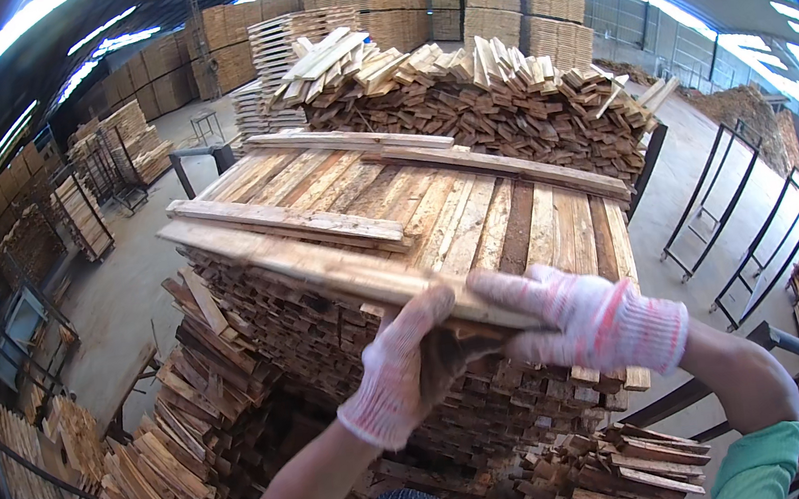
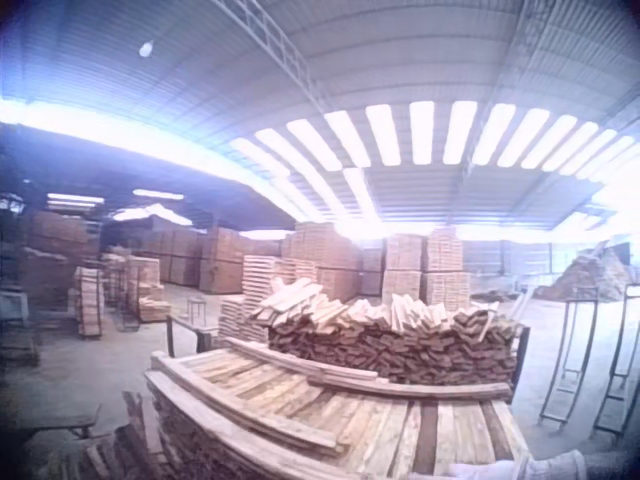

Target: The person stacks wood slats from one pile onto another by hand, picking up small bundles and placing them neatly to build up a larger stack.

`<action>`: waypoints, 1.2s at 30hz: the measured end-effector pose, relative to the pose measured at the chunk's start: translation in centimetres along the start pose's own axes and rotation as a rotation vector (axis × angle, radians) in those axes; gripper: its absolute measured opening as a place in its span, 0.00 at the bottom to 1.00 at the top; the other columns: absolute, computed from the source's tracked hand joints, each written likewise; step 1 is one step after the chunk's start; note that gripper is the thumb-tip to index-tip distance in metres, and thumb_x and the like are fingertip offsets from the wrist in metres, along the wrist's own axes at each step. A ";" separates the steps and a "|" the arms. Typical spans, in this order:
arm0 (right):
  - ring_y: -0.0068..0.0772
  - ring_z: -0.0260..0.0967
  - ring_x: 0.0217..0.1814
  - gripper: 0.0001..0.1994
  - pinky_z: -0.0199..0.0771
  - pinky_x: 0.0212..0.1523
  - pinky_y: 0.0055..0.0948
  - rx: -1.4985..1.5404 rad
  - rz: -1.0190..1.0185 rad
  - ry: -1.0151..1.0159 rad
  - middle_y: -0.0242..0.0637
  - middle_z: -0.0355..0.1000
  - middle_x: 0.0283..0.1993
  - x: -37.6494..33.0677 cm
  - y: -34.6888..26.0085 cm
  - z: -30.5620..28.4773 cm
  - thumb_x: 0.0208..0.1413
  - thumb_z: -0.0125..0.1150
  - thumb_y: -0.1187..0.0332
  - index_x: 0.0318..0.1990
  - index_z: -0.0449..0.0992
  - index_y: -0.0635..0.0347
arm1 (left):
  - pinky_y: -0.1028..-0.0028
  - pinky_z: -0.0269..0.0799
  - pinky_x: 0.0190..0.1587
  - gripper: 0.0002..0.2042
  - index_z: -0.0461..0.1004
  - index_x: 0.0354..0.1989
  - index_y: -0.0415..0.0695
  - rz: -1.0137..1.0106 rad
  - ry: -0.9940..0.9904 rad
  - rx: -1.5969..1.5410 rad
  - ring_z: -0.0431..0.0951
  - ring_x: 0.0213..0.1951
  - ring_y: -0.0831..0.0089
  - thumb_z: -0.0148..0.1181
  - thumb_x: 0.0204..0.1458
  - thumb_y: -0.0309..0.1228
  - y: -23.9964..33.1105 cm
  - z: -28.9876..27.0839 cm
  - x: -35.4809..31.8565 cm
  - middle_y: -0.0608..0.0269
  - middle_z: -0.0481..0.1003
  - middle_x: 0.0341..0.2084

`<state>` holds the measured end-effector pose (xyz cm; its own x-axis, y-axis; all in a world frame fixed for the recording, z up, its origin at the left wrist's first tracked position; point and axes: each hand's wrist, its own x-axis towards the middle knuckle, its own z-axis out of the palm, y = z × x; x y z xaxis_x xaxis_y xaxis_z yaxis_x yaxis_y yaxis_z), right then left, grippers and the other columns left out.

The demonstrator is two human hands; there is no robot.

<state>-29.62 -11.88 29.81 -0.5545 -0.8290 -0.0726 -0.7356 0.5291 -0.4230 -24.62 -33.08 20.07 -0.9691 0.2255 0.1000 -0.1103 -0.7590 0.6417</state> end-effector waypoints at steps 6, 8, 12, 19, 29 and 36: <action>0.57 0.73 0.46 0.31 0.75 0.48 0.49 -0.457 0.242 0.092 0.55 0.70 0.45 2.8 7.3 5.3 0.63 0.59 0.56 0.73 0.58 0.38 | 0.73 0.78 0.47 0.31 0.55 0.65 0.35 0.197 -0.049 0.952 0.70 0.50 0.74 0.66 0.58 0.31 -2.1 -3.0 0.6 0.61 0.67 0.47; 0.57 0.74 0.45 0.31 0.74 0.48 0.51 -0.455 0.194 0.202 0.52 0.71 0.43 3.1 9.0 6.0 0.62 0.60 0.56 0.72 0.59 0.37 | 0.67 0.76 0.51 0.21 0.68 0.59 0.40 0.525 -0.270 1.111 0.73 0.50 0.71 0.65 0.57 0.27 -2.1 -2.7 1.4 0.59 0.73 0.44; 0.54 0.74 0.46 0.31 0.74 0.47 0.53 -0.308 0.124 0.248 0.49 0.73 0.43 3.6 11.3 7.2 0.56 0.60 0.69 0.69 0.63 0.38 | 0.56 0.71 0.58 0.28 0.70 0.61 0.44 0.917 -0.663 1.859 0.73 0.56 0.49 0.68 0.52 0.39 3.0 -3.2 8.8 0.50 0.75 0.53; 0.36 0.73 0.50 0.23 0.76 0.53 0.34 0.115 0.495 0.760 0.42 0.74 0.48 -9.9 15.8 1.7 0.69 0.54 0.54 0.65 0.71 0.56 | 0.60 0.74 0.54 0.31 0.66 0.67 0.50 0.329 -0.837 1.999 0.75 0.52 0.50 0.68 0.52 0.31 3.8 -5.7 13.3 0.51 0.73 0.53; 0.31 0.70 0.58 0.19 0.71 0.61 0.29 -0.110 0.832 0.946 0.37 0.73 0.59 -11.5 16.8 11.2 0.66 0.52 0.62 0.61 0.72 0.57 | 0.55 0.73 0.48 0.30 0.68 0.60 0.49 0.698 -0.976 1.855 0.75 0.48 0.49 0.70 0.45 0.24 -2.9 -2.6 13.7 0.51 0.74 0.47; 0.37 0.79 0.41 0.17 0.76 0.46 0.36 0.357 0.973 1.311 0.47 0.81 0.36 -8.8 15.6 10.2 0.62 0.60 0.56 0.45 0.82 0.62 | 0.55 0.73 0.48 0.23 0.68 0.67 0.47 0.695 -1.045 1.976 0.74 0.44 0.46 0.54 0.62 0.31 -2.9 -3.4 13.8 0.43 0.74 0.49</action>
<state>-32.23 1.80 14.64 -0.7843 0.5623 0.2620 0.0730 0.5031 -0.8611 -38.43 -29.81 16.98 -0.2851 0.8944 0.3447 0.9495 0.3126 -0.0257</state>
